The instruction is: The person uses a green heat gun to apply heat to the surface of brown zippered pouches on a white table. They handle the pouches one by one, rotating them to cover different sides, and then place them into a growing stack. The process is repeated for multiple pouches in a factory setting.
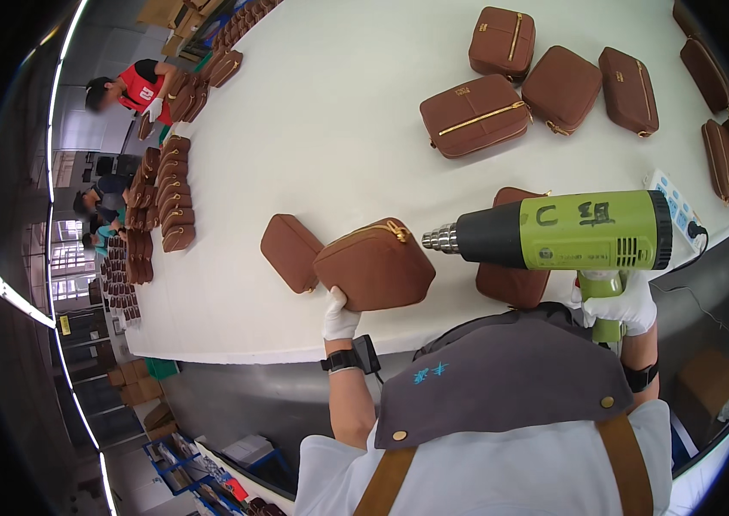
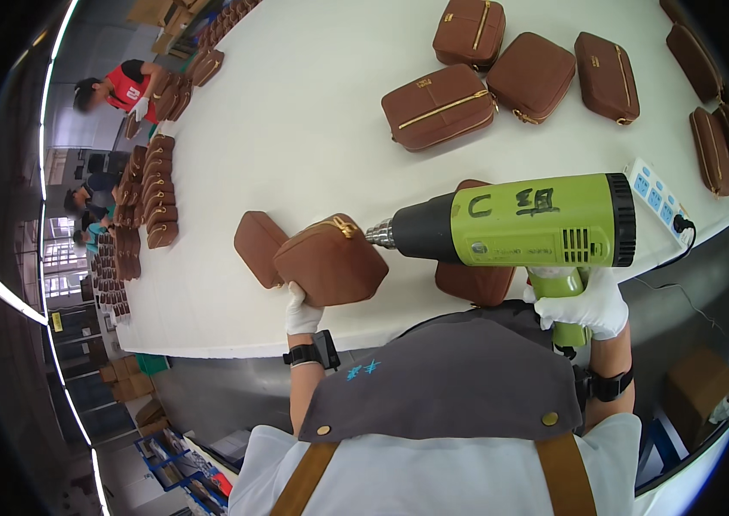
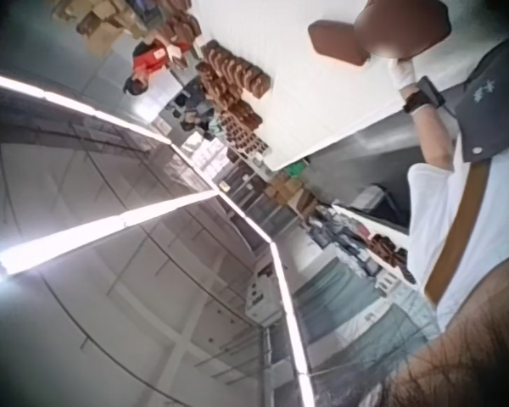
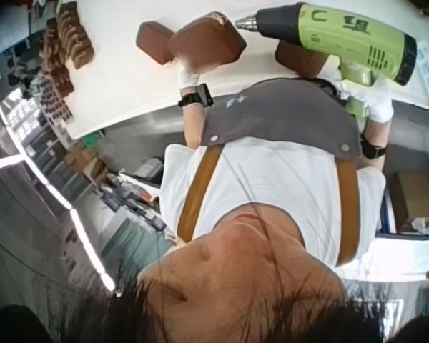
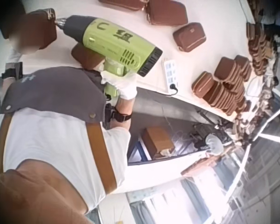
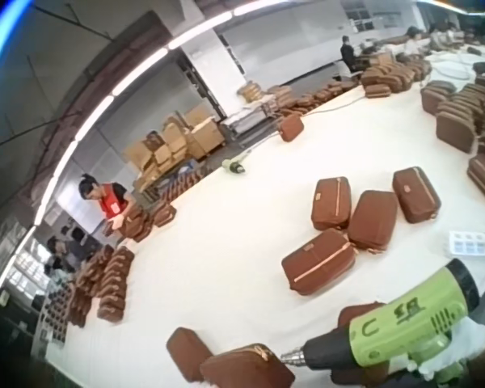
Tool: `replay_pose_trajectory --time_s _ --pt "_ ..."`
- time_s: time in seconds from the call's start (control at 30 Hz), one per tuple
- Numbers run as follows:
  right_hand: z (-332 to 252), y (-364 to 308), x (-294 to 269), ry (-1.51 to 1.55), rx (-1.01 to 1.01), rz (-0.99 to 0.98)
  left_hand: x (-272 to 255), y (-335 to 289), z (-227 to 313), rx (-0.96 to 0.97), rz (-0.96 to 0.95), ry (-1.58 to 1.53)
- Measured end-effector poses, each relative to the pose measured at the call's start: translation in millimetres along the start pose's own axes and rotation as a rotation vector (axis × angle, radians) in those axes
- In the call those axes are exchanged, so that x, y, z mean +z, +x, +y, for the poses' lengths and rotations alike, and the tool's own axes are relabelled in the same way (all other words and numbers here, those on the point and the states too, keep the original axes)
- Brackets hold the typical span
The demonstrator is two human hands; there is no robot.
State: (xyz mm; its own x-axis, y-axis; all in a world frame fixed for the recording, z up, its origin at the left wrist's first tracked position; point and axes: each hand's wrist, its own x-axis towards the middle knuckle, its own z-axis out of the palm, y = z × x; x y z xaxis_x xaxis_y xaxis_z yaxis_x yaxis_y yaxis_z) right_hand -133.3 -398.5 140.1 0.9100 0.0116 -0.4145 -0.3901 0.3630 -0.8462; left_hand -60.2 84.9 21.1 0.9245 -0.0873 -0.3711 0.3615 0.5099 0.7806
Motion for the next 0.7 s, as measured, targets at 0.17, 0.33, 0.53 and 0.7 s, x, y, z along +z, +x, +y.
replay_pose_trajectory --time_s 0.17,0.33,0.53,0.7 --pt "7.9 10.4 -3.8 -0.078 -0.039 0.029 49.3 5.4 37.2 0.305 0.116 0.641" --pt "14.1 18.3 -1.1 -0.231 -0.026 0.053 70.0 8.6 40.1 0.414 0.146 0.967" --pt "7.8 23.1 14.0 -0.264 0.012 -0.048 91.6 7.0 44.4 0.433 0.159 1.234" --pt "-11.5 20.5 34.2 -0.182 0.041 -0.144 99.7 8.3 44.7 0.479 0.135 1.318"
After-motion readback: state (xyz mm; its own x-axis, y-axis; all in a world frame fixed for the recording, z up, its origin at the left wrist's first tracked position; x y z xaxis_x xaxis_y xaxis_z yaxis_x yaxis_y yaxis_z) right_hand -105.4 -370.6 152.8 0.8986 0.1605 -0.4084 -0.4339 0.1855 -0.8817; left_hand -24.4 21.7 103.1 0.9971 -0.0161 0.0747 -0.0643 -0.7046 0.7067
